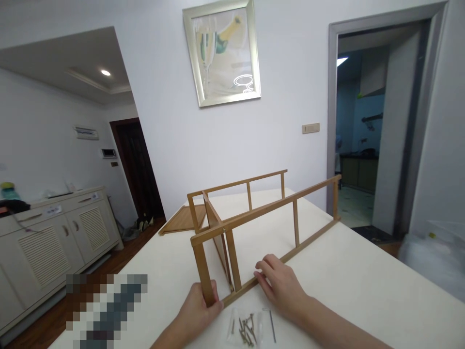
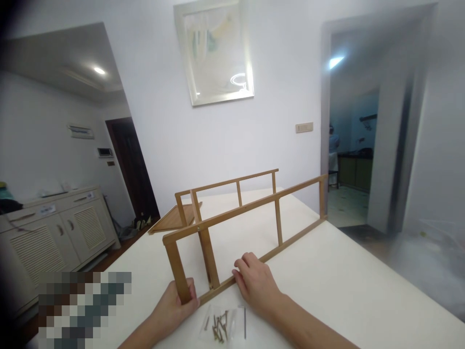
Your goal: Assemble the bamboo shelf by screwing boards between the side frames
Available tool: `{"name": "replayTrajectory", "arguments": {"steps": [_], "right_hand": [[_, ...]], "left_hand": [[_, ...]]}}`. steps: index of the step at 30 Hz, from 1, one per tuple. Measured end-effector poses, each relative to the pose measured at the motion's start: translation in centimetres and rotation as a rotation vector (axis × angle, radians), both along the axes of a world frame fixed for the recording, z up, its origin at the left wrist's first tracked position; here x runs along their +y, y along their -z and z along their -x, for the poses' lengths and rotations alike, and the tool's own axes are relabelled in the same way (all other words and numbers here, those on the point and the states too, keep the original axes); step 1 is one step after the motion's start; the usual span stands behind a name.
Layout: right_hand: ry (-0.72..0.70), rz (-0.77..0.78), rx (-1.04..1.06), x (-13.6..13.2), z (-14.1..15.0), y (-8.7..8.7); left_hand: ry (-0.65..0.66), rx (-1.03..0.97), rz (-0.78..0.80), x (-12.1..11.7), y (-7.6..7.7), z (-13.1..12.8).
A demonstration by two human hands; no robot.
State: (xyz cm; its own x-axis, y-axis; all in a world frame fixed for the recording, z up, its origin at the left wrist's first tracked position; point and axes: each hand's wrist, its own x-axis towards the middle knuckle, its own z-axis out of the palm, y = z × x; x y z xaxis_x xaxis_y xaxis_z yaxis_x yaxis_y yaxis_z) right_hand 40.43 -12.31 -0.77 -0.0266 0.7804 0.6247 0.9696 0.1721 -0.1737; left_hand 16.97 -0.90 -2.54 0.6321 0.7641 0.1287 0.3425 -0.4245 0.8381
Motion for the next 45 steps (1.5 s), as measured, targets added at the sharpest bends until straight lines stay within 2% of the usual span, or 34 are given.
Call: {"name": "replayTrajectory", "arguments": {"steps": [5,9,11,13,16,19,20,23,26,28,31,37,45], "right_hand": [[-0.083,0.105,0.064,0.2,0.7,0.0],[-0.096,0.196,0.073,0.4,0.7,0.3],[-0.092,0.221,0.08,0.5,0.6,0.4],[-0.086,0.223,0.082,0.5,0.6,0.5],[-0.081,0.222,0.078,0.5,0.7,0.6],[-0.072,0.217,0.077,0.4,0.8,0.5],[-0.069,0.217,0.076,0.4,0.8,0.5],[-0.061,0.222,0.07,0.3,0.8,0.4],[-0.056,0.217,0.059,0.3,0.7,0.5],[-0.059,0.211,0.051,0.4,0.7,0.6],[-0.062,0.212,0.039,0.5,0.6,0.8],[-0.065,0.225,0.041,0.4,0.6,0.6],[-0.068,0.22,0.037,0.6,0.5,1.0]], "left_hand": [[0.047,0.058,-0.013,-0.1,-0.4,0.6],[0.115,0.05,0.012,0.0,-0.8,1.0],[0.12,0.018,-0.004,0.3,-1.7,1.4],[0.092,-0.026,-0.097,0.8,-3.2,2.3],[-0.054,-0.156,-0.39,0.9,-6.3,4.0],[-0.391,-0.289,-0.808,-0.6,-9.7,4.4],[-0.451,-0.32,-0.962,-1.4,-10.8,4.0],[-0.325,-0.383,-1.366,-3.5,-13.3,1.2],[-0.308,-0.278,-1.557,-4.1,-14.7,-2.1],[-0.34,-0.208,-1.602,-3.5,-15.2,-3.6],[-0.353,-0.183,-1.606,-2.5,-15.3,-4.4],[-0.311,-0.291,-1.567,-2.1,-14.9,-4.4],[-0.323,-0.329,-1.523,-2.1,-14.6,-4.5]]}}
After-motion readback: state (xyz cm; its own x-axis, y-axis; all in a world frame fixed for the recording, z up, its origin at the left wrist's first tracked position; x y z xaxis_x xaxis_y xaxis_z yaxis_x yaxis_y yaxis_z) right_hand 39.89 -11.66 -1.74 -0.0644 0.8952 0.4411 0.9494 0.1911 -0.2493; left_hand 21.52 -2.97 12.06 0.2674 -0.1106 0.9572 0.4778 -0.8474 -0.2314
